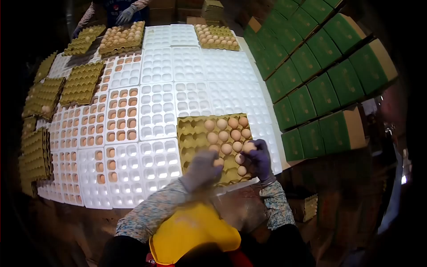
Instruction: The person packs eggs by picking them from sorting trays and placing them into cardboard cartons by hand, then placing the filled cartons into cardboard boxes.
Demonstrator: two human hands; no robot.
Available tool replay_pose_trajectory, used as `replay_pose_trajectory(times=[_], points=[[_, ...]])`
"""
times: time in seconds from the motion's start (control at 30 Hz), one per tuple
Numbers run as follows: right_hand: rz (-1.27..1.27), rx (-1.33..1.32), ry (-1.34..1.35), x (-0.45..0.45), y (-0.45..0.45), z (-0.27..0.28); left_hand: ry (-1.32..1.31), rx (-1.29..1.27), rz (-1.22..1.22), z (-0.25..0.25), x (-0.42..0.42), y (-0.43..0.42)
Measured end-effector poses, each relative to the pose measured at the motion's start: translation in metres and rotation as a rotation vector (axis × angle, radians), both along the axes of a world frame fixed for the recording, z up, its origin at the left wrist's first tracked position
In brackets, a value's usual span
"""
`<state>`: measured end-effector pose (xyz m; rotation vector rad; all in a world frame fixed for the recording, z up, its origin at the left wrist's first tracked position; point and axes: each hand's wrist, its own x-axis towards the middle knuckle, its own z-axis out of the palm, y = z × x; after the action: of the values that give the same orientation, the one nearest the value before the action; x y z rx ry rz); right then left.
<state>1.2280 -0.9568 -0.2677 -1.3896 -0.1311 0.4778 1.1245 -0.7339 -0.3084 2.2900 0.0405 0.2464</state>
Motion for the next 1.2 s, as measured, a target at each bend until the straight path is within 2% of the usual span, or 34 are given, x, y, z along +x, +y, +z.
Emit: replay_pose_trajectory(times=[0.03,0.07,0.1,0.13,0.17,0.23,0.27,0.33,0.4,0.43,0.47,0.5,0.53,0.57,0.6,0.63,0.67,0.73,0.77,0.8,0.83,0.87,0.9,0.93,0.97,1.0,1.03,1.07,1.1,1.13,1.17,1.2], points=[[-0.071,0.349,0.171,0.002,0.0,0.014,0.122,-0.401,0.062,0.004,-0.005,0.014],[-0.161,0.155,-0.054,0.011,0.003,0.002,0.147,-0.379,0.077,0.0,0.0,0.029],[0.031,0.198,-0.161,0.02,-0.001,-0.002,0.191,-0.742,0.094,-0.003,0.005,0.049],[0.25,-0.137,-0.247,0.034,0.005,-0.008,0.216,-1.104,0.102,-0.001,0.013,0.059],[0.468,-0.476,-0.344,0.044,0.012,-0.012,0.21,-1.08,0.114,0.006,0.017,0.051],[0.687,-1.089,-1.192,0.024,0.039,-0.011,0.038,0.23,0.026,0.017,0.02,0.01],[0.667,-1.062,-1.242,0.017,0.044,-0.016,0.019,0.441,0.088,0.015,0.016,-0.014],[0.651,-1.026,-1.315,0.025,0.04,-0.013,0.096,0.381,0.085,0.012,0.015,-0.016],[0.709,-0.705,-0.769,0.049,0.028,0.011,0.162,0.313,0.09,0.018,0.018,-0.008],[0.718,-0.7,-0.784,0.057,0.031,0.01,0.074,0.105,0.18,0.023,0.021,0.001],[0.546,-0.699,-0.965,0.064,0.034,0.006,-0.014,-0.108,0.271,0.03,0.024,0.005],[0.377,-0.692,-1.129,0.064,0.034,0.005,-0.009,-0.12,0.291,0.039,0.031,0.006],[0.512,-0.907,-1.027,0.067,0.041,0.004,0.097,0.136,0.21,0.046,0.04,0.006],[0.526,-0.904,-1.033,0.061,0.049,0.001,0.214,0.312,0.156,0.042,0.05,0.002],[0.588,-1.077,-1.125,0.059,0.064,0.0,0.316,0.491,0.085,0.038,0.06,-0.001],[0.644,-1.256,-1.211,0.058,0.075,0.001,0.33,0.483,0.184,0.014,0.069,-0.007],[0.665,-1.3,-1.2,0.055,0.08,0.004,0.371,0.325,0.334,-0.015,0.084,-0.009],[0.631,-1.297,-1.247,0.054,0.089,-0.003,0.369,0.39,0.336,-0.016,0.078,-0.012],[0.583,-1.29,-1.295,0.053,0.09,-0.006,0.306,0.613,0.184,0.01,0.074,-0.008],[0.626,-1.192,-1.194,0.052,0.085,0.016,0.369,0.546,0.159,0.014,0.077,0.002],[0.561,-1.102,-1.059,0.056,0.077,0.013,0.369,0.54,0.142,0.015,0.071,0.022],[0.425,-0.98,-0.964,0.062,0.061,-0.008,0.107,0.3,0.067,0.011,0.052,0.053],[0.331,-0.806,-0.62,0.04,0.061,0.02,-0.131,0.066,0.02,0.007,0.024,0.087],[0.256,-0.647,-0.821,0.035,0.055,0.007,0.066,-0.298,0.065,0.029,-0.016,0.118],[0.239,-0.457,-0.696,0.017,0.06,0.0,0.24,-0.661,0.148,0.052,-0.061,0.152],[0.324,-0.332,-0.42,-0.016,0.075,0.011,0.288,-0.78,0.214,0.051,-0.107,0.192],[0.384,-0.219,-0.161,-0.043,0.092,0.017,0.275,-0.831,0.384,0.028,-0.152,0.231],[0.453,-0.145,-0.067,-0.077,0.122,0.006,0.298,-0.852,0.492,-0.001,-0.2,0.275],[0.54,-0.145,-0.007,-0.115,0.156,-0.001,0.152,-0.761,0.644,-0.03,-0.262,0.303],[0.628,-0.15,0.051,-0.154,0.192,-0.008,0.223,-0.612,0.79,-0.041,-0.317,0.328],[0.706,-0.227,0.082,-0.181,0.228,-0.021,0.171,-0.564,0.744,-0.057,-0.358,0.352],[0.781,-0.248,-0.181,-0.201,0.267,-0.049,0.285,-0.354,0.761,-0.04,-0.38,0.364]])
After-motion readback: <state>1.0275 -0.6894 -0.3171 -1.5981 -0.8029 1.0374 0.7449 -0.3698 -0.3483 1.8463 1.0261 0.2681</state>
